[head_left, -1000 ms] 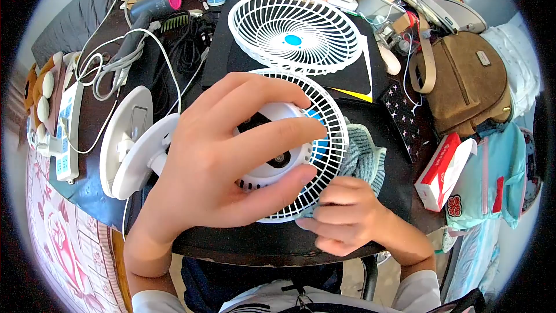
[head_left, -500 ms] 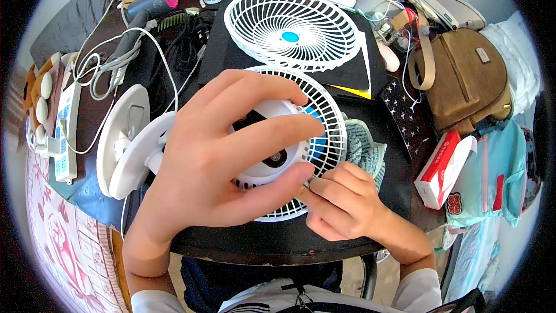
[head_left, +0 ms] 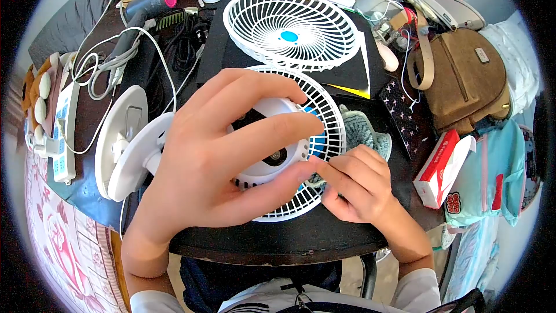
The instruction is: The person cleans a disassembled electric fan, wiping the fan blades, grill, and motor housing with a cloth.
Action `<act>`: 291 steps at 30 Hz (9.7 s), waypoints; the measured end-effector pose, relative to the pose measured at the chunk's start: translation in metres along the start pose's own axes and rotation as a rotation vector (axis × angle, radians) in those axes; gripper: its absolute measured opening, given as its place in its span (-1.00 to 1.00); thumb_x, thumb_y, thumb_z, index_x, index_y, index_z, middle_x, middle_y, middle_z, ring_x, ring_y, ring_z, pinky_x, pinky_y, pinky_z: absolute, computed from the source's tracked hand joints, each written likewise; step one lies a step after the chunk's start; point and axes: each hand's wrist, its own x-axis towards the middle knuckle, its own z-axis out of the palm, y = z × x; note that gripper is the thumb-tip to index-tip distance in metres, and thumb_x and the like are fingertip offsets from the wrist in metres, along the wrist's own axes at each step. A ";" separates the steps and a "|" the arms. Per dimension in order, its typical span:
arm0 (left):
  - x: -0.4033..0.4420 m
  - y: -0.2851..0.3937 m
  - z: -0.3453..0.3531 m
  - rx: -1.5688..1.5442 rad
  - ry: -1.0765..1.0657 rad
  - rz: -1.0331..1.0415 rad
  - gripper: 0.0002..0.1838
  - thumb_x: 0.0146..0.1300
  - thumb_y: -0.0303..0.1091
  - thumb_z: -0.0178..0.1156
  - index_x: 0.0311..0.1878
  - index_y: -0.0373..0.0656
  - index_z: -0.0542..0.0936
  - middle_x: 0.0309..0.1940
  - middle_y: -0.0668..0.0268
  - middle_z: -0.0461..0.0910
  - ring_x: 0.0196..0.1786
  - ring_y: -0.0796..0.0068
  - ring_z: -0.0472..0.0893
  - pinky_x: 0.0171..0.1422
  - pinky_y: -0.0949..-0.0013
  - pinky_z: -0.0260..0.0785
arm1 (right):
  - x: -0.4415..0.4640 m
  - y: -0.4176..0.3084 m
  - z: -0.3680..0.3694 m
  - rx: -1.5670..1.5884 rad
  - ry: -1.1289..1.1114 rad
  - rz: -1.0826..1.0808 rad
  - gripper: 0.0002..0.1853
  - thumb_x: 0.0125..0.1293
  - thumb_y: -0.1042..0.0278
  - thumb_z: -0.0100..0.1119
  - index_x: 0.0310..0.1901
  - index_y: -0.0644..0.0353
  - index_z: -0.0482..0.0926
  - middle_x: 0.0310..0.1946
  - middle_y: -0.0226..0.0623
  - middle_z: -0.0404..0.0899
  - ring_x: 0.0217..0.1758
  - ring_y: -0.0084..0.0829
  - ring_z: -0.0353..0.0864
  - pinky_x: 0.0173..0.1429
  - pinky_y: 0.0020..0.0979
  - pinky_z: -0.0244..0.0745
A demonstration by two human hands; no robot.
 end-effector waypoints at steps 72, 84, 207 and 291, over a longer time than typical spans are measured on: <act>-0.002 0.001 0.002 -0.023 0.020 -0.009 -0.64 0.07 -0.28 0.44 -0.04 -0.15 0.76 0.07 0.02 0.62 -0.05 0.20 0.66 0.00 0.27 0.53 | 0.007 -0.026 -0.005 0.195 -0.238 -0.034 -0.69 0.07 0.36 0.40 -0.10 0.17 0.76 0.03 -0.21 0.60 0.03 -0.22 0.63 0.03 -0.24 0.61; -0.001 -0.002 0.004 0.001 0.027 0.033 -0.62 0.05 -0.24 0.44 -0.04 -0.16 0.76 0.05 0.01 0.64 -0.07 0.16 0.65 -0.01 0.25 0.51 | 0.010 -0.029 0.010 0.070 -0.115 -0.049 -0.62 0.02 0.35 0.34 -0.09 0.32 0.73 -0.02 -0.09 0.57 -0.08 -0.20 0.61 -0.04 -0.24 0.61; 0.009 0.043 0.034 0.663 0.081 0.012 -0.71 0.03 -0.45 0.42 -0.12 -0.16 0.72 0.01 0.15 0.65 0.09 -0.03 0.61 0.15 0.02 0.50 | -0.025 0.006 0.023 0.265 0.151 0.057 -0.71 0.15 0.20 0.36 -0.13 0.09 0.60 -0.19 -0.22 0.49 -0.25 -0.21 0.64 -0.32 -0.18 0.62; -0.005 -0.011 0.010 -0.580 0.062 -0.538 -0.28 0.15 0.14 0.26 0.11 -0.39 0.61 0.12 -0.07 0.67 0.13 0.19 0.66 0.28 0.21 0.45 | -0.017 -0.022 0.018 0.119 0.104 -0.052 -0.65 0.04 0.30 0.24 -0.15 0.33 0.64 -0.19 -0.25 0.51 -0.18 -0.34 0.54 -0.12 -0.36 0.54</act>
